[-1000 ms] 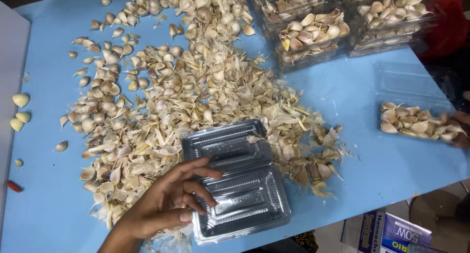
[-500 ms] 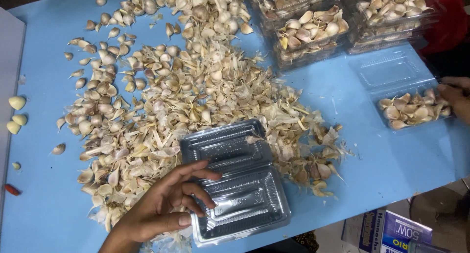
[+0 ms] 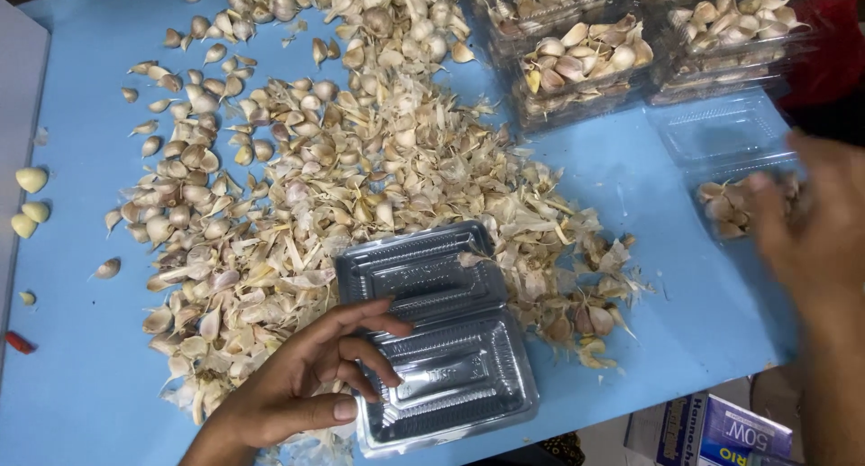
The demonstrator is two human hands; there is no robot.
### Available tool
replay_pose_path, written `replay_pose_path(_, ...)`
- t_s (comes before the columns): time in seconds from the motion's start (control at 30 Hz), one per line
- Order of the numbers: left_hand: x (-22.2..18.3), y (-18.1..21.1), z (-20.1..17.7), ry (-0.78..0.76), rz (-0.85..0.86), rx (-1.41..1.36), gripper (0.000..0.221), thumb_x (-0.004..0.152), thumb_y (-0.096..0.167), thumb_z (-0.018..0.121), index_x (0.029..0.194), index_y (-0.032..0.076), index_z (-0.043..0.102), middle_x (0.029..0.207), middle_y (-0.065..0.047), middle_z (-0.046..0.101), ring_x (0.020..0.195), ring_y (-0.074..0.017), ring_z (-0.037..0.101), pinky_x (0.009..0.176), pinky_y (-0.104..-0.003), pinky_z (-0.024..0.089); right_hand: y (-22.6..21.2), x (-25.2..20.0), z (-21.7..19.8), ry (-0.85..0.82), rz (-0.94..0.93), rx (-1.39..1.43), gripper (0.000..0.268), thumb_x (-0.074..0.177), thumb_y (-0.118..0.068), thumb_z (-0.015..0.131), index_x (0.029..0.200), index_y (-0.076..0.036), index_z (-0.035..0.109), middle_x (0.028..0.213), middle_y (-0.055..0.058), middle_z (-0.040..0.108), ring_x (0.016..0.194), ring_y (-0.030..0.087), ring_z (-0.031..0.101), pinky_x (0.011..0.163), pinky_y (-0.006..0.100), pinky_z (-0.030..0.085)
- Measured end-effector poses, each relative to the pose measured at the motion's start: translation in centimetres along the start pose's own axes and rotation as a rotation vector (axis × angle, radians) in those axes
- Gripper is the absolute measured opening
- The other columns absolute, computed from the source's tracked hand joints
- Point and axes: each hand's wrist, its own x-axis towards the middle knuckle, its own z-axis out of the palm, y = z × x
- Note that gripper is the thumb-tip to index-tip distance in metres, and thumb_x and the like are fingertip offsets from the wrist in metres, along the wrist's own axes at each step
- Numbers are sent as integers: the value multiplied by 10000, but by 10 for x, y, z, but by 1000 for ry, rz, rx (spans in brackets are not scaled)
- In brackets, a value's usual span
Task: The person sorts garlic cloves from a large pile on a table and places them into small plastic containers.
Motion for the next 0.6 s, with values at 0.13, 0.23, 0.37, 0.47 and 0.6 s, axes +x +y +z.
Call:
replay_pose_path(0.13,0,0,1,7,-12,-29,809,945,291,787,1571,62,328,1494,-228,527,1101,-300,701,857,-388,623,-84,9,2,-374,-156,246,638,975,-288,552,1498,69,471,1521,291,514,1411,429,477,1162,575,407)
replay_pose_path(0.23,0,-1,0,-6,-1,-13,818,938,309,793,1568,62,334,1501,-227,532,1103,-299,702,851,-378,610,-114,10,10,-630,39,560,708,1010,-314,447,1627,-60,209,1694,203,239,1565,340,227,1239,466,217)
replay_pose_path(0.37,0,-1,1,-4,20,-6,794,945,253,775,1568,52,326,1502,-236,526,1104,-310,704,837,-381,621,-137,15,28,-768,205,534,755,999,-431,403,1649,-161,130,1740,83,139,1597,265,125,1231,465,188)
replay_pose_path(0.47,-1,2,2,-18,20,10,801,946,270,775,1572,57,323,1496,-232,530,1109,-310,700,821,-365,612,-149,18,41,-707,97,596,695,1035,-350,409,1642,-139,145,1731,117,158,1600,292,135,1238,481,215)
replay_pose_path(0.6,-1,3,2,-23,1,29,804,943,266,762,1573,49,312,1503,-236,524,1119,-314,709,817,-366,617,-164,27,52,-700,65,688,632,1051,-294,423,1620,-97,230,1702,179,208,1590,330,165,1237,492,229)
